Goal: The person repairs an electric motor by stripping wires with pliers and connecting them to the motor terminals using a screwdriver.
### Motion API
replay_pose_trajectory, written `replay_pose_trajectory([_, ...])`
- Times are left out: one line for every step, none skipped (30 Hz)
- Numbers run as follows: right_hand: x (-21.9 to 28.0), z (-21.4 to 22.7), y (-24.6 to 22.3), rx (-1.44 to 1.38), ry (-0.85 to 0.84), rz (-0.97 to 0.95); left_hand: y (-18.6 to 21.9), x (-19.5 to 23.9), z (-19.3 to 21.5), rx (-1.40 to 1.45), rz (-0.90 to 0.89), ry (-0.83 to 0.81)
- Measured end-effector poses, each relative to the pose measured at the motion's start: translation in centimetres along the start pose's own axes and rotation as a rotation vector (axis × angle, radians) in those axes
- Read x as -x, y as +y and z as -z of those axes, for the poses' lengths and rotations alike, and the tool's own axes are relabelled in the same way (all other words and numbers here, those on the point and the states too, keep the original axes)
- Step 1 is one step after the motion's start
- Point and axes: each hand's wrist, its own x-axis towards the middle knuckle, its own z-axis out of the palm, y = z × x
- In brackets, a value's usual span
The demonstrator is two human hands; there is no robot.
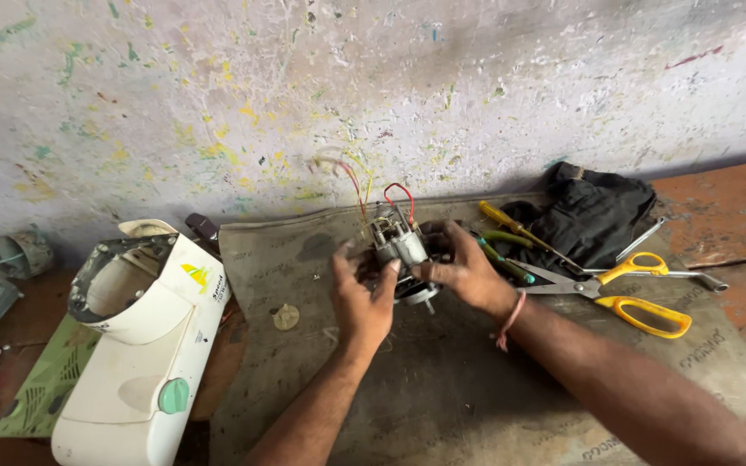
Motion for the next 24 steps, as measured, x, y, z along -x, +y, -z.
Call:
replay_pose_trajectory([0.9, -0.5, -0.3, -0.039, 0.027, -0.021, 0.8, 0.2, 0.6, -0.027, 0.017, -0.026])
replay_pose_trajectory([2.0, -1.3, -0.5, -0.088, 0.049, -0.044, 1.4, 0.4, 1.5, -0.063, 0.037, -0.049])
replay_pose_trajectory([3.0, -2.1, -0.7, -0.136, 0.07, -0.068, 1.8, 0.7, 2.3, -0.099, 0.057, -0.072])
replay_pose_trajectory([3.9, -2.9, -0.7, -0.151, 0.086, -0.088, 2.0, 1.0, 2.7, -0.076, 0.077, -0.093])
replay_pose_trajectory([4.8, -3.7, -0.6, -0.166, 0.103, -0.108, 2.1, 1.5, 3.0, -0.052, 0.097, -0.115])
replay_pose_trajectory([5.5, -4.3, -0.5, -0.183, 0.121, -0.133, 2.0, 2.0, 3.3, -0.028, 0.122, -0.138])
replay_pose_trajectory([5.9, -4.5, -0.4, -0.161, 0.122, -0.134, 1.7, 2.4, 3.5, -0.008, 0.127, -0.148])
replay_pose_trajectory([6.1, -4.8, -0.5, -0.138, 0.12, -0.132, 1.4, 2.7, 3.6, 0.012, 0.129, -0.154])
replay_pose_trajectory([6.3, -5.0, -0.7, -0.115, 0.118, -0.13, 1.1, 3.0, 3.8, 0.032, 0.131, -0.16])
replay_pose_trajectory([6.3, -5.1, -1.2, -0.045, 0.103, -0.141, 0.9, 3.2, 3.9, 0.028, 0.144, -0.166])
replay_pose_trajectory([6.2, -4.9, -1.9, 0.024, 0.088, -0.151, 0.8, 3.2, 4.0, 0.025, 0.157, -0.173])
replay_pose_trajectory([5.8, -4.8, -2.8, 0.094, 0.069, -0.155, 0.7, 2.9, 4.0, 0.021, 0.164, -0.175])
replay_pose_trajectory([5.7, -4.8, -3.8, 0.241, 0.077, -0.186, 0.8, 2.7, 4.1, -0.016, 0.174, -0.177])
replay_pose_trajectory([5.9, -4.6, -4.9, 0.388, 0.086, -0.22, 0.8, 2.6, 4.0, -0.054, 0.186, -0.182])
replay_pose_trajectory([5.9, -4.6, -5.7, 0.536, 0.096, -0.252, 0.9, 2.5, 4.0, -0.091, 0.198, -0.186])
replay_pose_trajectory([5.7, -4.8, -6.3, 0.615, 0.133, -0.08, 1.0, 2.3, 3.8, -0.095, 0.191, -0.18])
replay_pose_trajectory([5.5, -4.9, -6.6, 0.692, 0.168, 0.093, 1.0, 1.9, 3.6, -0.1, 0.184, -0.173])
replay_pose_trajectory([5.4, -4.9, -6.6, 0.766, 0.204, 0.266, 1.1, 1.7, 3.4, -0.105, 0.177, -0.17])
replay_pose_trajectory([4.9, -4.9, -6.5, 0.747, 0.234, 0.258, 1.2, 1.6, 3.2, -0.122, 0.202, -0.173])
replay_pose_trajectory([3.9, -4.8, -6.3, 0.729, 0.262, 0.253, 1.3, 1.4, 3.2, -0.14, 0.225, -0.173])
replay_pose_trajectory([3.1, -4.7, -5.9, 0.71, 0.29, 0.247, 1.4, 1.2, 3.1, -0.158, 0.249, -0.174])
replay_pose_trajectory([2.2, -4.6, -5.4, 0.699, 0.277, 0.215, 1.5, 0.9, 3.0, -0.162, 0.243, -0.177])
replay_pose_trajectory([1.3, -4.5, -4.9, 0.687, 0.263, 0.183, 1.5, 0.6, 3.0, -0.166, 0.237, -0.181])
replay_pose_trajectory([0.9, -4.4, -4.4, 0.675, 0.248, 0.148, 1.5, 0.5, 2.9, -0.17, 0.233, -0.185])
